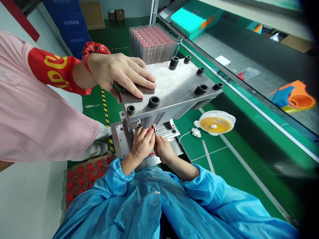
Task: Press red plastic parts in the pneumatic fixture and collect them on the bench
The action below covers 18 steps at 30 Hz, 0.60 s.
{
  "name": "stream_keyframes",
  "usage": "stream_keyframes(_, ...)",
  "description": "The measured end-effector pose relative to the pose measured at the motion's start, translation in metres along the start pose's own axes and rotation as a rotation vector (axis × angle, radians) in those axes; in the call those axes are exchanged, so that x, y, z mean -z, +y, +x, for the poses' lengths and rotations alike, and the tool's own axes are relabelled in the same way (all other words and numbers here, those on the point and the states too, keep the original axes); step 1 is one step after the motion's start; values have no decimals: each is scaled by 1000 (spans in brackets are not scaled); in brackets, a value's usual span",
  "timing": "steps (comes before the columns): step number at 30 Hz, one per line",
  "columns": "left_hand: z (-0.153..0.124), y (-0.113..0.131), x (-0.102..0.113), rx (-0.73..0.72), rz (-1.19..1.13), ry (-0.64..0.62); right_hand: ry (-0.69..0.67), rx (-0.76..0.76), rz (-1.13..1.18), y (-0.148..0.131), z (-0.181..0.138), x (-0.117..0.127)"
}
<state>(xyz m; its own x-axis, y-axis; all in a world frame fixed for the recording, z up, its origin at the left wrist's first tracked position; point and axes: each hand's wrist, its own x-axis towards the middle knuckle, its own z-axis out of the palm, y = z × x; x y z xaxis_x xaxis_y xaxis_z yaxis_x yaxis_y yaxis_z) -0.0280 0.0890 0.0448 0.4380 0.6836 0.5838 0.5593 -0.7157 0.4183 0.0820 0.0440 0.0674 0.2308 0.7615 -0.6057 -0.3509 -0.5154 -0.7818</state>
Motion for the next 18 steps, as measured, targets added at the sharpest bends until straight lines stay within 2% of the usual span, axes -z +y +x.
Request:
stream_keyframes(3,5,-5,3,31,96,-111,15,17,-14,1,4,2)
stream_keyframes(5,6,-6,1,34,120,-137,18,36,-22,2,7,5)
stream_keyframes(10,4,-8,0,29,108,-97,-30,61,-16,6,10,8)
stream_keyframes(18,3,-10,9,-14,80,-30,-129,-2,157,7,5,0)
